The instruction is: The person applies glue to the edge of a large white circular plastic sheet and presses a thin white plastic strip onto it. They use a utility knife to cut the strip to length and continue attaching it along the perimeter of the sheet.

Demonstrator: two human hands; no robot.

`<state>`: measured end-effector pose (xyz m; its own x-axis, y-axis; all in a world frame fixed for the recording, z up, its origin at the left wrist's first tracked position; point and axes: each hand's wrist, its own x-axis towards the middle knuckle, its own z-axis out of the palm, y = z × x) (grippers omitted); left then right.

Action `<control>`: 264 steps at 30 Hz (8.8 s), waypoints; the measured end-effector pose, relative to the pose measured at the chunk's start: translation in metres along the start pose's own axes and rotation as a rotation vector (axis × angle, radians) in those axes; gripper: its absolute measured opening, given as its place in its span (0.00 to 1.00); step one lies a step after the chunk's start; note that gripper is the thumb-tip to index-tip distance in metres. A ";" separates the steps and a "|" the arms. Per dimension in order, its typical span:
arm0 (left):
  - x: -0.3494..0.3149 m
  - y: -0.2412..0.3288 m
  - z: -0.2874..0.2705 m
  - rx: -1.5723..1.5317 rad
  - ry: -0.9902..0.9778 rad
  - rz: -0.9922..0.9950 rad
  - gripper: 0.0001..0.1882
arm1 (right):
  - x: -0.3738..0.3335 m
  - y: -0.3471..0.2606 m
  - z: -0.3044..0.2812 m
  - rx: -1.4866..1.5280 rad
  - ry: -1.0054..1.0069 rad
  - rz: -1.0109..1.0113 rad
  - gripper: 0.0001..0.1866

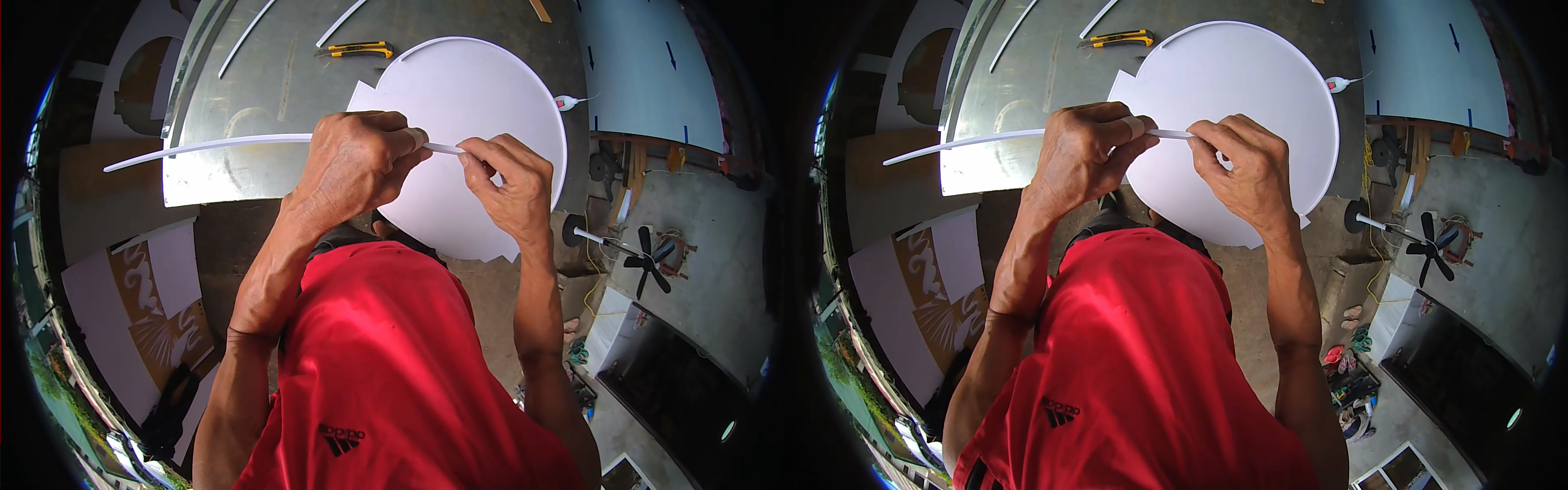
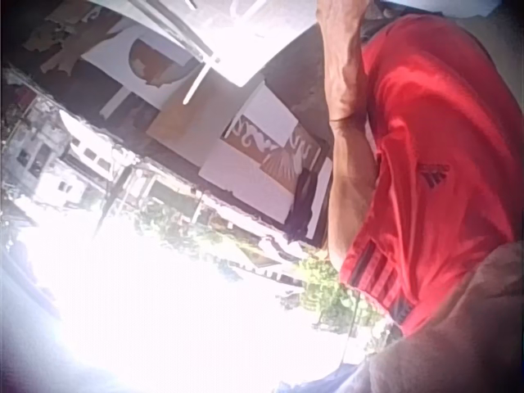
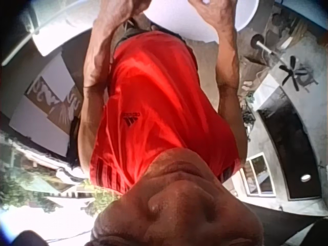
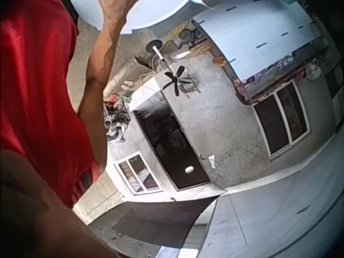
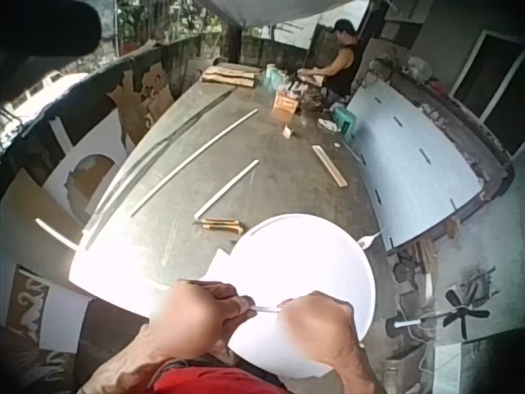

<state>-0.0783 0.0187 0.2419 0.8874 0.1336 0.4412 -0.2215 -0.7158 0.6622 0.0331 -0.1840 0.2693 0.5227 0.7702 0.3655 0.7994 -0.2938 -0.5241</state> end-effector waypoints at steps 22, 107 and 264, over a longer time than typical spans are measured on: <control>-0.003 0.003 -0.002 -0.006 0.039 -0.018 0.05 | 0.004 0.003 0.000 0.034 -0.006 -0.019 0.13; -0.011 0.018 0.005 0.048 0.090 -0.035 0.05 | -0.006 -0.005 -0.001 0.023 0.017 -0.070 0.16; 0.017 -0.200 0.221 0.291 0.504 -0.660 0.07 | 0.051 0.253 0.228 -0.074 -0.086 -0.036 0.22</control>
<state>0.0709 0.0128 -0.0169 0.4985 0.8192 0.2834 0.4461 -0.5228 0.7264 0.1940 -0.0899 -0.0199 0.4683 0.8258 0.3142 0.8387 -0.3035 -0.4523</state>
